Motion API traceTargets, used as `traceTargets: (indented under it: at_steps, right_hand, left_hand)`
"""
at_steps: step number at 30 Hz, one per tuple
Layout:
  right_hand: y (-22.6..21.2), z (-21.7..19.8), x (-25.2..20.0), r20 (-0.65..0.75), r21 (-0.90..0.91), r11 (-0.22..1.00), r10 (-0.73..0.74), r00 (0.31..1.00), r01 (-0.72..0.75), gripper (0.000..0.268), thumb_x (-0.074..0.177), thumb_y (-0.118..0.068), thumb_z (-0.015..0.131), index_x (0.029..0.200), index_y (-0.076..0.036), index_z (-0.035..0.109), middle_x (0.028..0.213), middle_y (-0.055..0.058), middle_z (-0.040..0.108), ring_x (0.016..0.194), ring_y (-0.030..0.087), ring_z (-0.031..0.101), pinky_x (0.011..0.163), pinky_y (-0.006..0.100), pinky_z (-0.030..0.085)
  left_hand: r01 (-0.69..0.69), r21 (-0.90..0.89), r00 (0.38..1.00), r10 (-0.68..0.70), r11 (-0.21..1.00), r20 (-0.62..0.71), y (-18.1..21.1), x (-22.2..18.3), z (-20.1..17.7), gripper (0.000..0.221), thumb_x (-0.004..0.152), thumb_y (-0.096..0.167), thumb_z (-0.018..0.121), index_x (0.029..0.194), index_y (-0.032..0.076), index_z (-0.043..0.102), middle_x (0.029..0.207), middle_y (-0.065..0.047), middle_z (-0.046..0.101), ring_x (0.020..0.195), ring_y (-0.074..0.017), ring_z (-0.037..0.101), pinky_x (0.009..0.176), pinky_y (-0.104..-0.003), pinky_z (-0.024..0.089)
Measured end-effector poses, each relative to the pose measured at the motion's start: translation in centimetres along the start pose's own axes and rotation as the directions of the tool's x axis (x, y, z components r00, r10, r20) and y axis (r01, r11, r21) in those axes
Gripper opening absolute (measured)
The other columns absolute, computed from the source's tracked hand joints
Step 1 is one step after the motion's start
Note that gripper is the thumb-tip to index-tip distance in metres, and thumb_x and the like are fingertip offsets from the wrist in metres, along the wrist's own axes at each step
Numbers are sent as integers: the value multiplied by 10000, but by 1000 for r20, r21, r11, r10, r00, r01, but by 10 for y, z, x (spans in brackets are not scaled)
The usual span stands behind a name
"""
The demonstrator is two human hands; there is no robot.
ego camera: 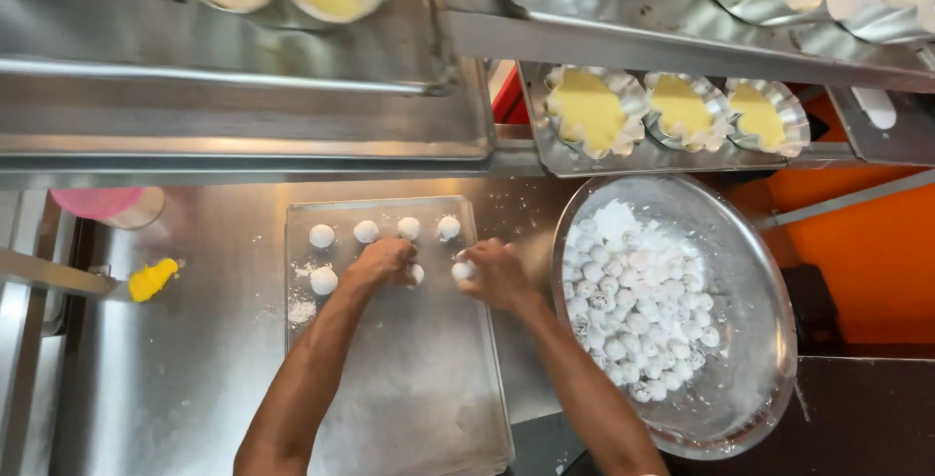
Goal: Coating small dough balls with white crumbs or sugar and arranging them on a baking tray.
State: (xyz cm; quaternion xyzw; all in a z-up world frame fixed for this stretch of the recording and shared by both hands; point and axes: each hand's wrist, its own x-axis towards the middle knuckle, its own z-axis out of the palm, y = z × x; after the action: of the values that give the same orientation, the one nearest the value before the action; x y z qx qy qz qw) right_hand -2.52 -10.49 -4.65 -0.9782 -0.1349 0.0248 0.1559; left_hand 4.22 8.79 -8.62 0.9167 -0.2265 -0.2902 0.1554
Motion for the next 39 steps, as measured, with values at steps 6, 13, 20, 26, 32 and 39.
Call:
traceTargets:
  at_steps: [6,13,20,26,32,39]
  right_hand:
    - [-15,39,14,46,-178,958,236,971,-224,271,619,-291,663,863,-226,566,762,-42,554,748,137,537,675,312,393]
    - [-21,17,0,161,-99,954,295,942,-282,507,616,-255,715,1061,-242,473,989,-4,518,959,182,503,787,384,379]
    - [-7,34,5,60,22,990,136,989,-138,574,616,-586,407,953,-134,513,810,48,546,814,217,546,689,378,405]
    - [-13,-15,-4,-8,45,994,97,995,-97,451,638,-319,693,968,-90,489,866,81,547,834,246,557,693,393,442]
    - [133,-84,-40,-375,257,959,-17,927,121,382,632,-172,708,970,-72,560,847,116,572,760,282,584,639,363,466]
    - [358,-74,-95,-79,264,942,237,968,-208,347,688,-198,663,997,-69,572,940,132,588,877,306,567,738,378,475]
  left_hand:
    - [-126,53,989,130,991,-71,-21,8,4,466,618,333,704,1035,192,551,995,-41,592,963,-205,560,822,-344,465]
    - [-269,21,931,265,963,-252,-13,-10,12,274,692,181,590,966,186,576,920,-43,592,851,-242,588,745,-385,479]
    - [-196,11,932,190,981,-308,-17,6,40,402,585,210,670,973,209,565,846,-54,590,729,-250,614,638,-368,483]
    - [-118,8,920,113,993,-375,4,-21,30,531,578,222,707,1067,201,500,903,-70,556,725,-282,615,621,-387,495]
    - [150,-14,927,-146,989,-345,136,-35,-24,602,681,310,631,1217,284,357,1145,-24,448,855,-288,609,740,-394,506]
    - [-33,-59,955,14,998,-295,313,80,7,379,735,311,575,1094,201,521,942,-10,585,840,-220,603,700,-342,486]
